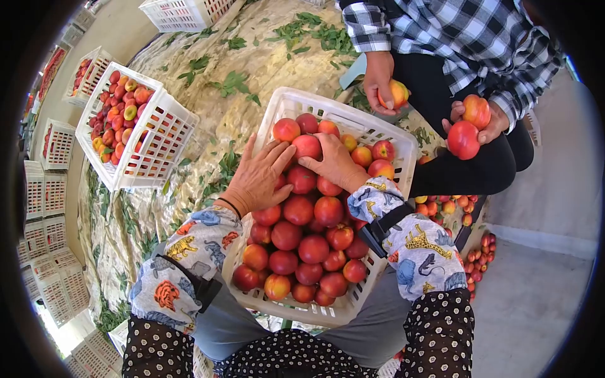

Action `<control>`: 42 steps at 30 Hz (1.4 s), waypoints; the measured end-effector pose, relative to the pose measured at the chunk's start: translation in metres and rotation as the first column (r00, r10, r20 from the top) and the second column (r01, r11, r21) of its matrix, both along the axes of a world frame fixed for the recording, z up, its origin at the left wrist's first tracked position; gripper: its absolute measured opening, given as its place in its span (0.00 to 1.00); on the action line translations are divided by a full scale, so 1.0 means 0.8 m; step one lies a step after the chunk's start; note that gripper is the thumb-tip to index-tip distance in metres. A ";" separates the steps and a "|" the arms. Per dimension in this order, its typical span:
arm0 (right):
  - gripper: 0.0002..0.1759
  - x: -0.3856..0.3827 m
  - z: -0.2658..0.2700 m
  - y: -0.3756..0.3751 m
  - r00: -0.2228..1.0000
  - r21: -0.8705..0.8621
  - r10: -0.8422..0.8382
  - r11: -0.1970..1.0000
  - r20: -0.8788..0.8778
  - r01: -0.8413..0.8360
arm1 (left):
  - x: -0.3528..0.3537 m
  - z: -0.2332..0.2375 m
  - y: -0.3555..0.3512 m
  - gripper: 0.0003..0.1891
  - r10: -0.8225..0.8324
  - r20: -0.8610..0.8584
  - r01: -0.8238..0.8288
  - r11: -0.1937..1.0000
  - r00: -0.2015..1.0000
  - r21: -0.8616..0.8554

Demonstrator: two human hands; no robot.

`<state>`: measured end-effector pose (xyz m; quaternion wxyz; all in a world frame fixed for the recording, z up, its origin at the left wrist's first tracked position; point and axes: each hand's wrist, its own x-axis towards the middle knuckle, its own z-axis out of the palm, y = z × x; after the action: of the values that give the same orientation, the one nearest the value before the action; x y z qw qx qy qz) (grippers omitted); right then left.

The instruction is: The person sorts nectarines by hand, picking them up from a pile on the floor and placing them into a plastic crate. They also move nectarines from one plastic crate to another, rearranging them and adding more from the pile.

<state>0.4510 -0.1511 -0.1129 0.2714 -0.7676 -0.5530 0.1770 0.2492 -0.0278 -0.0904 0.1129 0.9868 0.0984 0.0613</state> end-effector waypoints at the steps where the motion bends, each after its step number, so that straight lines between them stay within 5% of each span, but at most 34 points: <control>1: 0.36 -0.002 0.000 0.001 0.999 -0.020 0.006 1.000 0.039 -0.006 | 0.000 -0.001 0.000 0.42 0.003 0.010 -0.003 1.000 1.000 -0.011; 4: 0.39 -0.004 0.018 -0.003 0.985 0.019 0.067 0.997 0.161 -0.071 | 0.001 0.002 -0.001 0.43 0.000 0.024 0.001 1.000 1.000 -0.027; 14: 0.35 0.003 0.008 -0.012 0.996 0.045 0.059 0.997 0.072 -0.062 | 0.002 0.015 -0.004 0.45 -0.019 -0.125 0.024 0.999 0.992 0.042; 16: 0.32 0.029 0.023 -0.013 0.964 -0.012 0.234 0.972 0.127 -0.234 | 0.004 0.015 -0.003 0.45 -0.030 -0.129 0.038 0.998 0.991 0.053; 18: 0.28 0.063 0.072 -0.027 0.988 -0.163 0.149 0.974 -0.050 -0.155 | 0.004 0.015 -0.005 0.45 -0.011 -0.133 0.017 0.999 0.991 0.047; 21: 0.27 0.113 0.104 -0.070 0.973 -0.231 0.228 0.949 0.029 -0.215 | 0.001 0.011 -0.006 0.44 -0.009 -0.088 0.014 0.998 0.996 0.056; 23: 0.29 0.111 0.115 -0.098 0.916 -0.525 0.378 0.811 0.132 -0.259 | 0.002 0.014 -0.006 0.43 -0.014 -0.063 0.019 0.997 0.998 0.080; 26: 0.33 0.095 0.119 -0.115 0.830 -0.579 0.449 0.791 0.332 -0.196 | 0.003 0.018 -0.006 0.45 -0.004 -0.133 0.012 0.998 0.991 0.061; 30: 0.38 0.104 0.106 -0.091 0.827 -0.703 0.518 0.671 0.218 -0.235 | 0.003 0.021 -0.006 0.44 -0.010 -0.125 0.018 0.998 0.992 0.059; 34: 0.39 0.136 0.089 -0.077 0.868 -0.545 0.491 0.750 0.080 -0.374 | 0.004 0.023 -0.004 0.44 -0.015 -0.143 0.021 0.999 0.990 0.040; 36: 0.38 0.135 0.077 -0.072 0.911 -0.296 0.216 0.897 -0.352 -0.327 | 0.003 0.022 -0.005 0.44 -0.017 -0.145 0.023 0.999 0.989 0.035; 37: 0.40 0.122 0.071 -0.074 0.813 -0.335 -0.004 0.912 -0.582 -0.236 | 0.003 0.020 -0.006 0.44 -0.013 -0.145 0.019 0.999 0.989 0.042; 42: 0.44 0.109 0.075 -0.063 0.860 -0.550 -0.049 0.787 -0.508 -0.280 | 0.004 0.021 -0.007 0.44 -0.005 -0.156 0.012 0.999 0.988 0.049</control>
<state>0.5386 -0.2016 -0.0527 0.1318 -0.7045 -0.4256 0.5525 0.2524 -0.0333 -0.0737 0.0804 0.9915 0.1012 -0.0143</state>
